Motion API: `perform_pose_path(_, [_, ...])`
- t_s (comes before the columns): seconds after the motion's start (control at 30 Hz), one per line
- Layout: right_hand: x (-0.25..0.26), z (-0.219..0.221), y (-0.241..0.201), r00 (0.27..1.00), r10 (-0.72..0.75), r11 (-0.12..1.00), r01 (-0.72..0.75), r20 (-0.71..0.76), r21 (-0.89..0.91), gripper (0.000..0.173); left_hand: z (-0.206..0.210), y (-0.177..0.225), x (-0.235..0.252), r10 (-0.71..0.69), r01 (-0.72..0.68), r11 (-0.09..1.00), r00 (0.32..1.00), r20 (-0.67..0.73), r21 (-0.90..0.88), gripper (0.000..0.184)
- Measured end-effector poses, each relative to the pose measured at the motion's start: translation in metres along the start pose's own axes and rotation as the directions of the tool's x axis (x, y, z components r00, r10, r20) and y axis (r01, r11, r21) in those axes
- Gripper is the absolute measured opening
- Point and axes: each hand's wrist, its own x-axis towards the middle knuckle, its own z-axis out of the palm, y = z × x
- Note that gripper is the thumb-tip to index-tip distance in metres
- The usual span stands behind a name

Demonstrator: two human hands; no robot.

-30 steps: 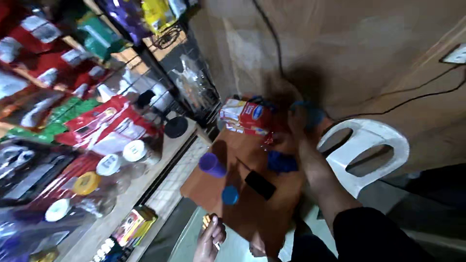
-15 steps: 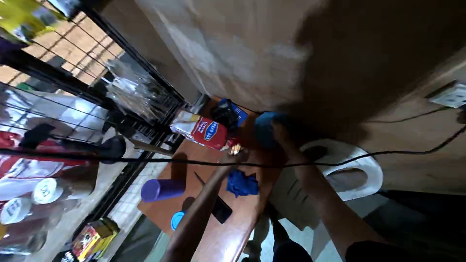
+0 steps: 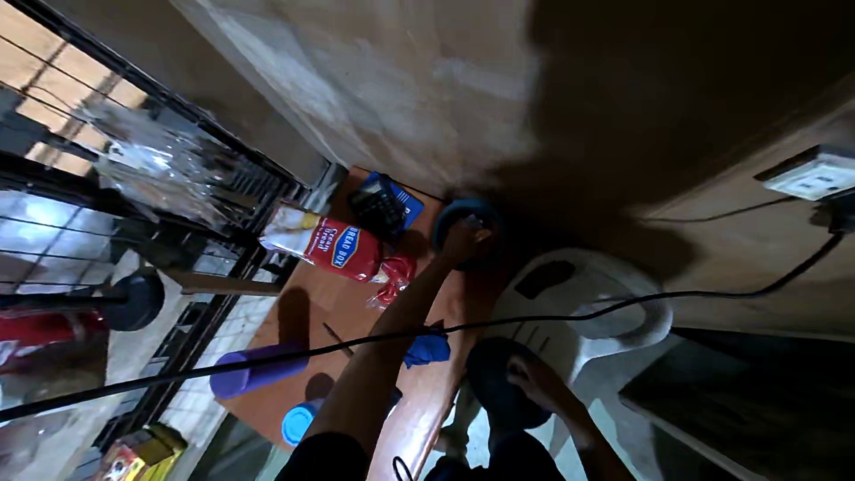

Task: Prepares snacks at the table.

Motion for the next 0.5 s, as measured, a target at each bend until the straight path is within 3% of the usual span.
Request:
perform_pose_path(0.1, [-0.002, -0.023, -0.006, 0.995, -0.005, 0.999, 0.001, -0.100, -0.033, 0.036, 0.003, 0.009, 0.025, -0.130, 0.132, 0.991, 0.989, -0.073, 0.025, 0.046])
perform_pose_path(0.27, [-0.007, -0.051, -0.006, 0.966, 0.004, 1.000, -0.006, -0.258, -0.009, 0.039, 0.000, -0.003, 0.046, -0.244, 0.240, 0.953, 0.970, 0.001, 0.183, 0.040])
perform_pose_path(0.4, [-0.002, -0.056, 0.007, 0.956, -0.002, 1.000, 0.010, -0.295, 0.027, 0.035, 0.006, -0.028, 0.044, -0.316, 0.321, 0.940, 0.947, -0.061, 0.118, 0.043])
perform_pose_path(0.5, [0.005, -0.056, 0.012, 0.957, -0.003, 1.000, 0.007, -0.290, 0.011, 0.038, 0.007, -0.024, 0.042, -0.375, 0.382, 0.920, 0.923, -0.089, 0.085, 0.044])
